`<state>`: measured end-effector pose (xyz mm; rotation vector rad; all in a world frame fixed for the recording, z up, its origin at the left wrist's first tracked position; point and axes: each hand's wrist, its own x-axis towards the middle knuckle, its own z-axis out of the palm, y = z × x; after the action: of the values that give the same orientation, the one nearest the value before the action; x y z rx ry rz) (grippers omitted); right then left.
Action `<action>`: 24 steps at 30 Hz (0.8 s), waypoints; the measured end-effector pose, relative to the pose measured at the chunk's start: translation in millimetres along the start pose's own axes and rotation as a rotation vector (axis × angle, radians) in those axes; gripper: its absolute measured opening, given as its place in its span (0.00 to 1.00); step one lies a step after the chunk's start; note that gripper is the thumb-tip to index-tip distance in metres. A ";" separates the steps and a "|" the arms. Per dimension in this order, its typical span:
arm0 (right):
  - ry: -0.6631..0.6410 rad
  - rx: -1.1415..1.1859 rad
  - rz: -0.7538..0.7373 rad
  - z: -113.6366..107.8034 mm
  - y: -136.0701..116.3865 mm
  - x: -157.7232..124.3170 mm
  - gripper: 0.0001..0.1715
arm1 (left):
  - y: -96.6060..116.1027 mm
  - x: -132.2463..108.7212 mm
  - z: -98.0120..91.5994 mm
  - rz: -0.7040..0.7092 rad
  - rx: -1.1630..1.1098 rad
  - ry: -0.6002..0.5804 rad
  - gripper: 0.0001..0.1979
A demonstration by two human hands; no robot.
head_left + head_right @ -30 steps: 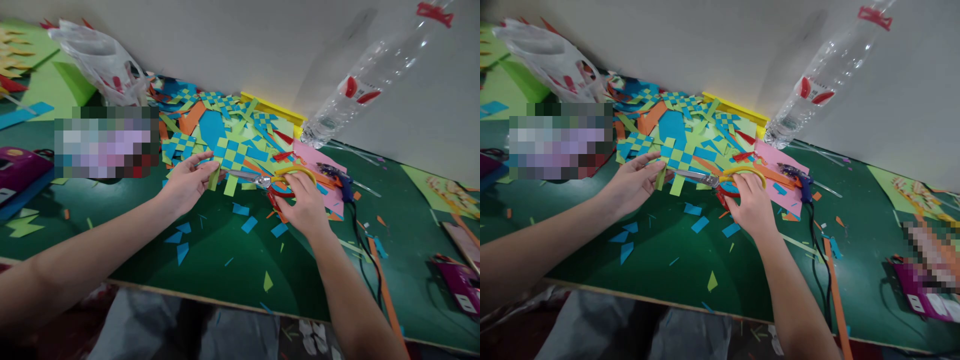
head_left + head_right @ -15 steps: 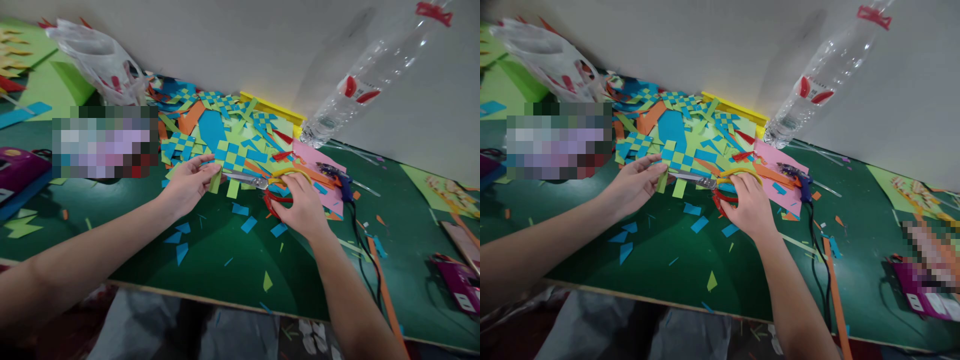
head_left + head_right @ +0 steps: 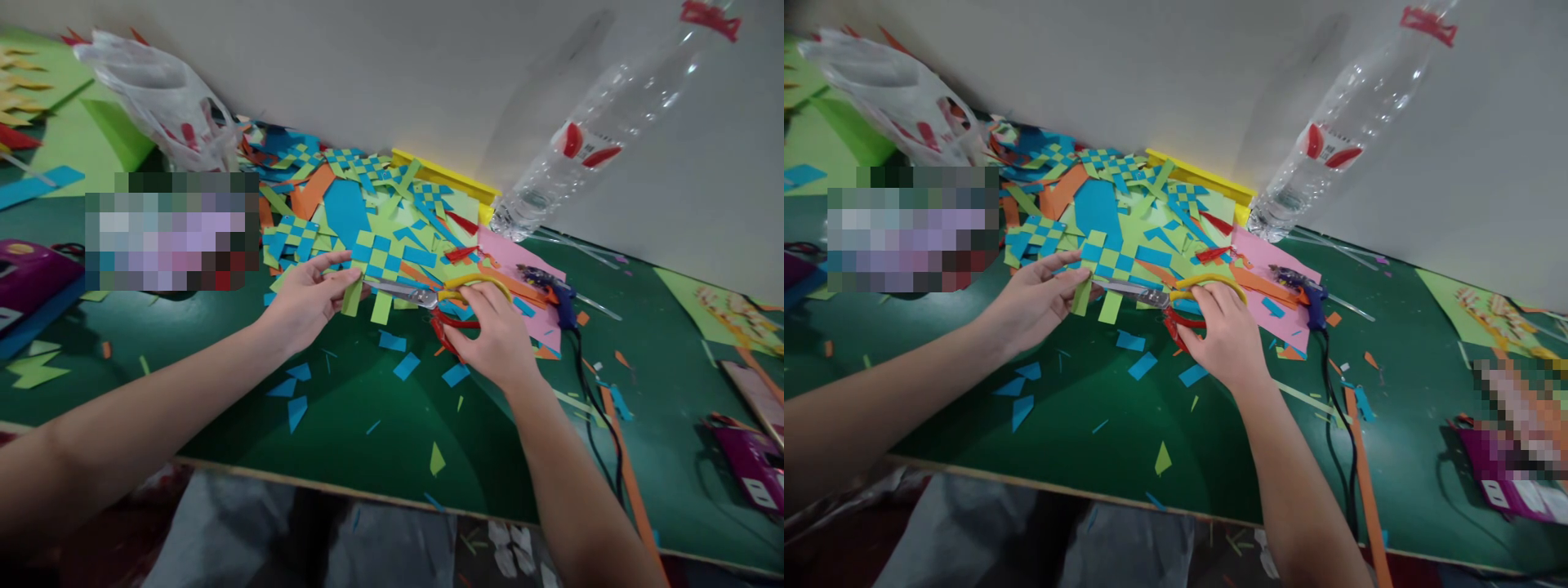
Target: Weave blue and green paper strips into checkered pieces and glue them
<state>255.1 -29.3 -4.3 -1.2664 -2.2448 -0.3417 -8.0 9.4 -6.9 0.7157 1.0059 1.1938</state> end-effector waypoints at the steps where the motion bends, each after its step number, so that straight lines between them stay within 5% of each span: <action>1: 0.003 -0.002 -0.003 0.2 0.2 -0.1 0.21 | 0.1 0.0 0.3 -0.002 0.000 0.000 0.14; 24: -0.051 0.070 0.043 4.9 4.8 -3.8 0.23 | -1.6 2.2 -1.3 -0.020 -0.043 -0.018 0.13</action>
<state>259.2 -27.3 -10.7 -1.2979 -2.2483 -0.2158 -8.5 11.0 -9.4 0.6805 0.9679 1.1864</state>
